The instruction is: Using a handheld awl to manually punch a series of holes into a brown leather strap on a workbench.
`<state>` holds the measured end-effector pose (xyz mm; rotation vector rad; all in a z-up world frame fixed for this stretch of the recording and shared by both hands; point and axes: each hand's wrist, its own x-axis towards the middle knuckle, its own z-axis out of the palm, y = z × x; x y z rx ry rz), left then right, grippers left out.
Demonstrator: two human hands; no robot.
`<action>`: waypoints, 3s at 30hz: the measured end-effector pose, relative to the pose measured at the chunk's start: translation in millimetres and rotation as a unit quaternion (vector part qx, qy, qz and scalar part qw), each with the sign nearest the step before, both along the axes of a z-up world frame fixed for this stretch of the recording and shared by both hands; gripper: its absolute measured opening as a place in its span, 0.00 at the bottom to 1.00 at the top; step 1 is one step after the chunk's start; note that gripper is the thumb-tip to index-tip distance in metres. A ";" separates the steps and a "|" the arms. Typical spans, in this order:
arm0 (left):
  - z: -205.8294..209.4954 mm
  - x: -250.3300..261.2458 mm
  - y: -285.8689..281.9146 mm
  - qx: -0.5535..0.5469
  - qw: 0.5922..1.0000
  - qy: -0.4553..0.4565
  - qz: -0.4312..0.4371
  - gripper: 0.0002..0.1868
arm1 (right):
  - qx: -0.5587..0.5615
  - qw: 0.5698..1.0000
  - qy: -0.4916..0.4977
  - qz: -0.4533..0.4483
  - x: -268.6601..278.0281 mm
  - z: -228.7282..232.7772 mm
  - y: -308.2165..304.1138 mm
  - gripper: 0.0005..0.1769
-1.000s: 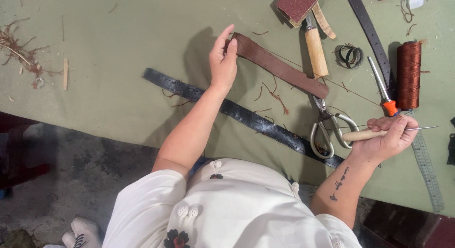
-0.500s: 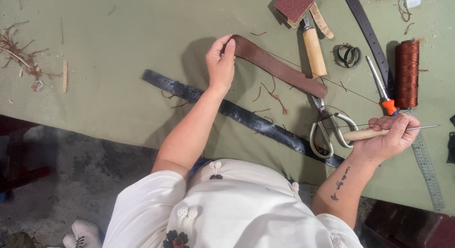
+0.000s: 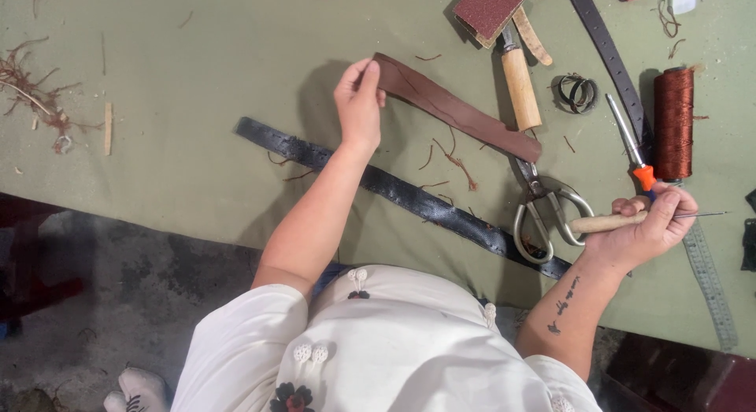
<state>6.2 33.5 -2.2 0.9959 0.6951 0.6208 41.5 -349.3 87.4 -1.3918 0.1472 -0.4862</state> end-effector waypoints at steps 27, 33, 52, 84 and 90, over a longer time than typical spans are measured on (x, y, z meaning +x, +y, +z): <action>-4.5 -7.2 -111.7 0.280 0.946 -0.138 -0.082 0.11 | -0.060 0.931 0.017 0.359 -0.7 -66.5 152.0 0.22; -10.5 -5.5 -109.9 0.412 0.886 -0.109 -0.181 0.21 | -0.048 0.942 0.075 0.324 15.3 -88.6 141.5 0.15; 1.3 -4.8 -95.9 0.485 0.854 -0.124 -0.145 0.20 | -0.258 0.913 -0.163 0.270 16.8 -85.7 138.2 0.07; 8.6 1.5 -34.5 0.650 0.751 -0.112 0.046 0.08 | -0.287 0.898 -0.107 0.316 5.8 -89.0 152.2 0.19; 25.0 1.2 -38.7 0.590 0.792 -0.153 0.020 0.06 | -0.269 0.879 -0.091 0.383 -2.9 -87.3 152.3 0.21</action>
